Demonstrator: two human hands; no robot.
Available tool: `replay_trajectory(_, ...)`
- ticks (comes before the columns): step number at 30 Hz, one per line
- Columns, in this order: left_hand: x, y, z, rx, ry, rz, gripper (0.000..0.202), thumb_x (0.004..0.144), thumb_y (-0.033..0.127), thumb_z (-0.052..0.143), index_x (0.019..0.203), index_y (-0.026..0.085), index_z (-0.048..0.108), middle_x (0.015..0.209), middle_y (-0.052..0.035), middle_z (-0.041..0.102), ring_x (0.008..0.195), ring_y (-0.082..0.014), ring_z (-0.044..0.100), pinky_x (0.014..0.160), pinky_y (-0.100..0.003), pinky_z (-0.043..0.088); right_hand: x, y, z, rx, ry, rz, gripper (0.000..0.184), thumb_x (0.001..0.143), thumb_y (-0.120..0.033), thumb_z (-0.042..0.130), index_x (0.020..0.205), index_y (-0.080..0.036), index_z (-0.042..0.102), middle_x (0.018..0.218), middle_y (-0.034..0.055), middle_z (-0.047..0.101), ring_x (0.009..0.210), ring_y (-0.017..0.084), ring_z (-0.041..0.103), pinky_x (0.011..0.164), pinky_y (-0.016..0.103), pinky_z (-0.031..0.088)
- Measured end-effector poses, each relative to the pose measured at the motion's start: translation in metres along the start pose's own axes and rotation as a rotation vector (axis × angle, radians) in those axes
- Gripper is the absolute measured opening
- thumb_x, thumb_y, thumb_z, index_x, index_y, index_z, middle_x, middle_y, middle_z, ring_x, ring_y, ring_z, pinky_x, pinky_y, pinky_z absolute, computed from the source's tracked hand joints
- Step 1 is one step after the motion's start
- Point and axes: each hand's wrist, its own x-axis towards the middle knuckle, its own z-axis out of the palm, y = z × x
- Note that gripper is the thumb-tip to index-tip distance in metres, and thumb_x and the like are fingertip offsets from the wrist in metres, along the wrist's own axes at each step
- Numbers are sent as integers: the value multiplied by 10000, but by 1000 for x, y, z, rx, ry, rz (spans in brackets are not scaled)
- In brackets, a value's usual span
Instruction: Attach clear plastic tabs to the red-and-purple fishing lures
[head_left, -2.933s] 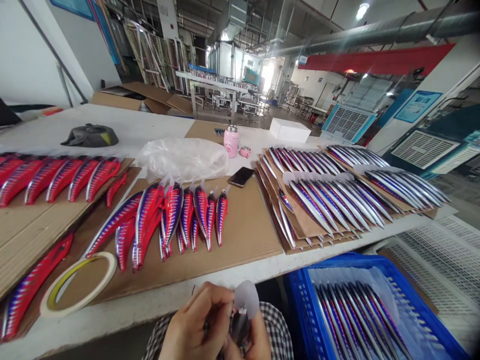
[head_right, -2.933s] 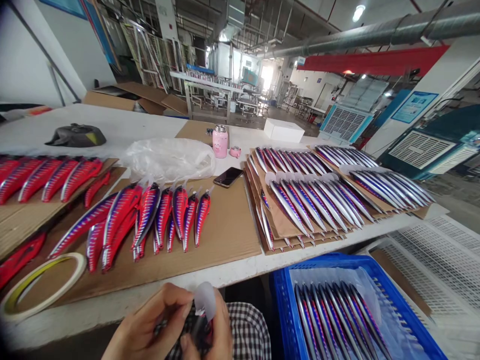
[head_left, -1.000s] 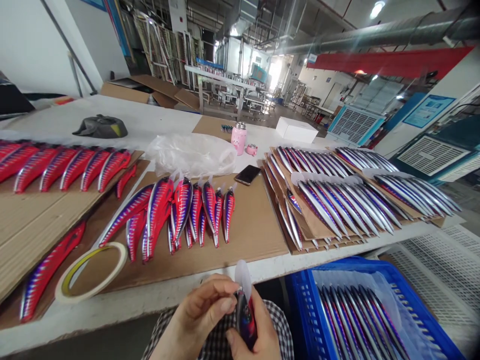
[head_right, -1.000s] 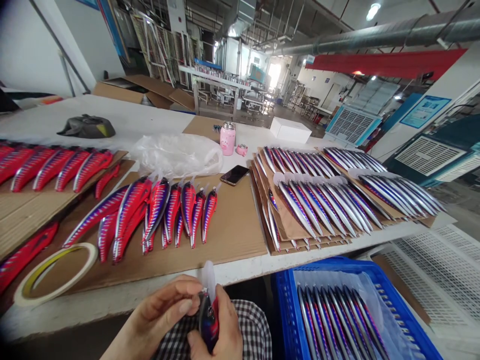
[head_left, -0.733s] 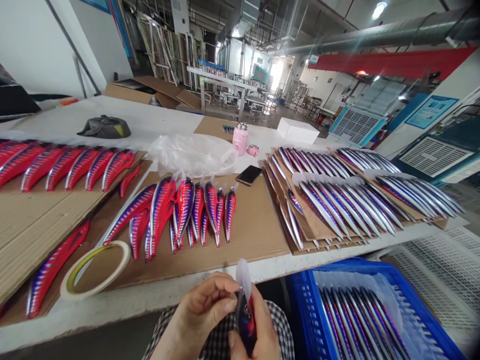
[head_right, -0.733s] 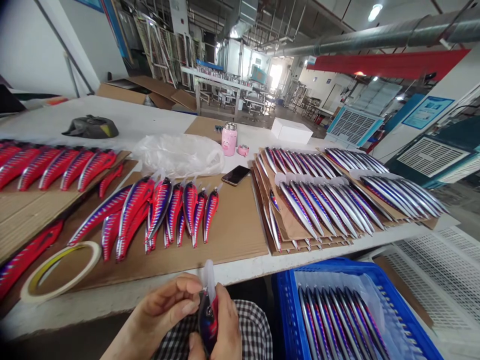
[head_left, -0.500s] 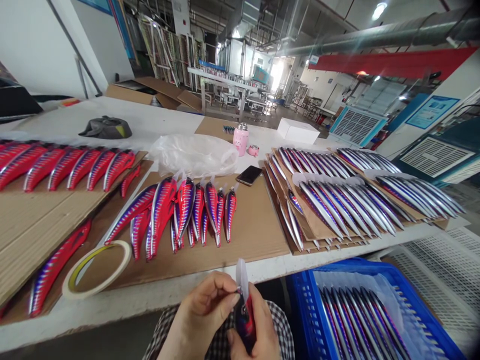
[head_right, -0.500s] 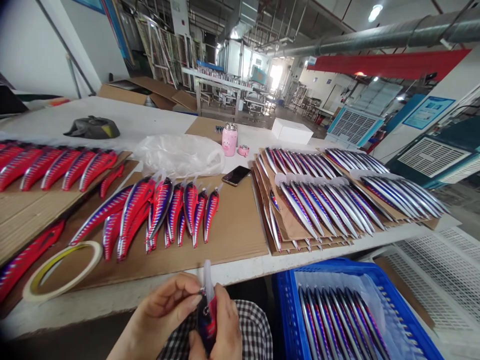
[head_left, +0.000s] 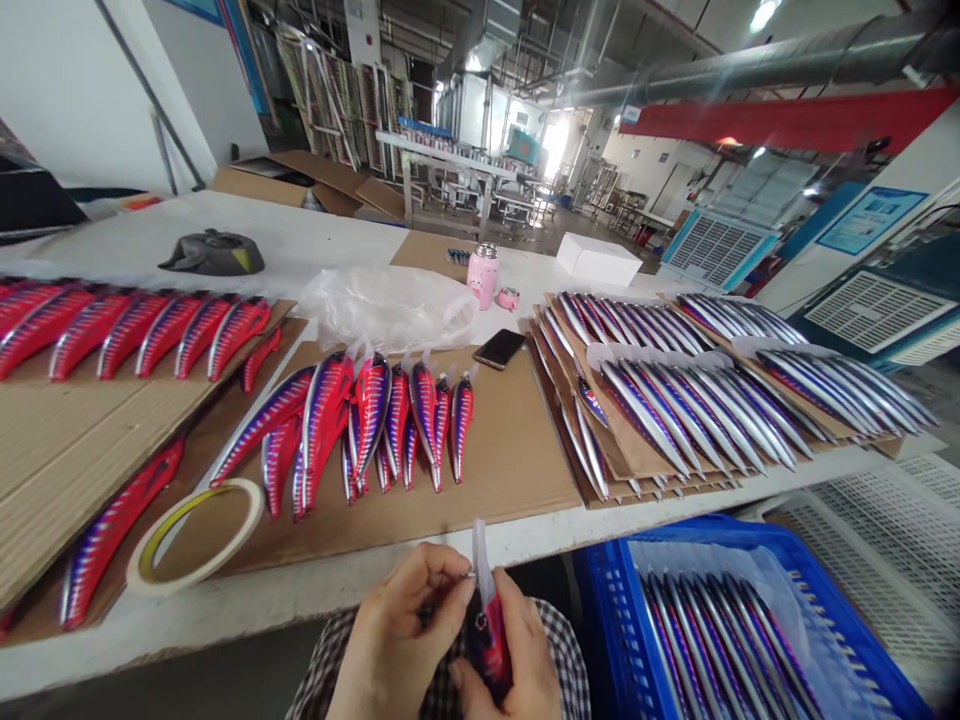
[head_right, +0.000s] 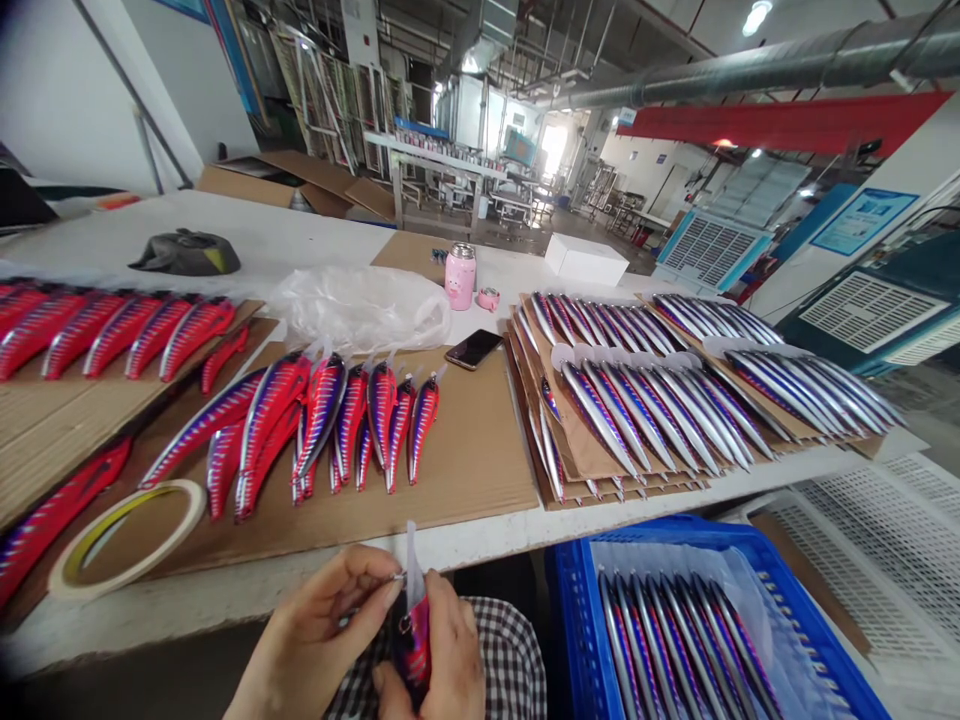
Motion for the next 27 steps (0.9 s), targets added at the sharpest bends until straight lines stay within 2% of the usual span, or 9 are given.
replay_trajectory(3,2,2,-1,-19,-21,-42,29,779,216,631,801,215,613,710,23,677,669,-141,662,636,-188,520,2,-3,-4,4,-8,-2,718,640,-129,680,1321,-304,534,1208,-2,673,1093,300,643,892,351,568)
replay_trajectory(9,6,7,-9,-134,-84,-144,88,736,213,680,715,190,597,626,42,601,598,-117,576,587,-181,470,3,-3,-5,76,-52,17,706,583,-113,669,1264,-278,590,1192,-2,684,1060,290,661,901,339,559)
replay_trajectory(13,7,9,-14,-230,-166,-198,111,732,207,698,717,182,591,628,38,610,604,-113,576,589,-179,461,1,2,-4,134,-76,27,756,526,-85,659,1253,-282,595,1200,-17,681,1061,271,664,943,332,533)
replay_trajectory(16,6,10,-15,-267,-184,-213,87,734,210,698,759,182,620,663,24,649,633,-118,597,613,-182,465,1,5,-5,170,-88,35,822,489,-43,620,1268,-303,577,1219,-38,671,1089,258,651,956,310,520)
replay_trajectory(22,4,13,-15,-271,-213,-210,55,759,215,648,794,192,612,689,12,663,656,-129,609,640,-206,471,6,6,-11,185,-147,11,832,495,-59,613,1285,-318,572,1198,-37,681,1069,267,658,927,309,536)
replay_trajectory(27,8,22,-18,-153,-258,-201,14,742,185,605,752,185,595,662,15,638,629,-130,589,611,-212,449,6,10,-16,111,-204,7,798,507,-63,653,1272,-282,590,1205,-10,678,1083,272,651,970,333,511)
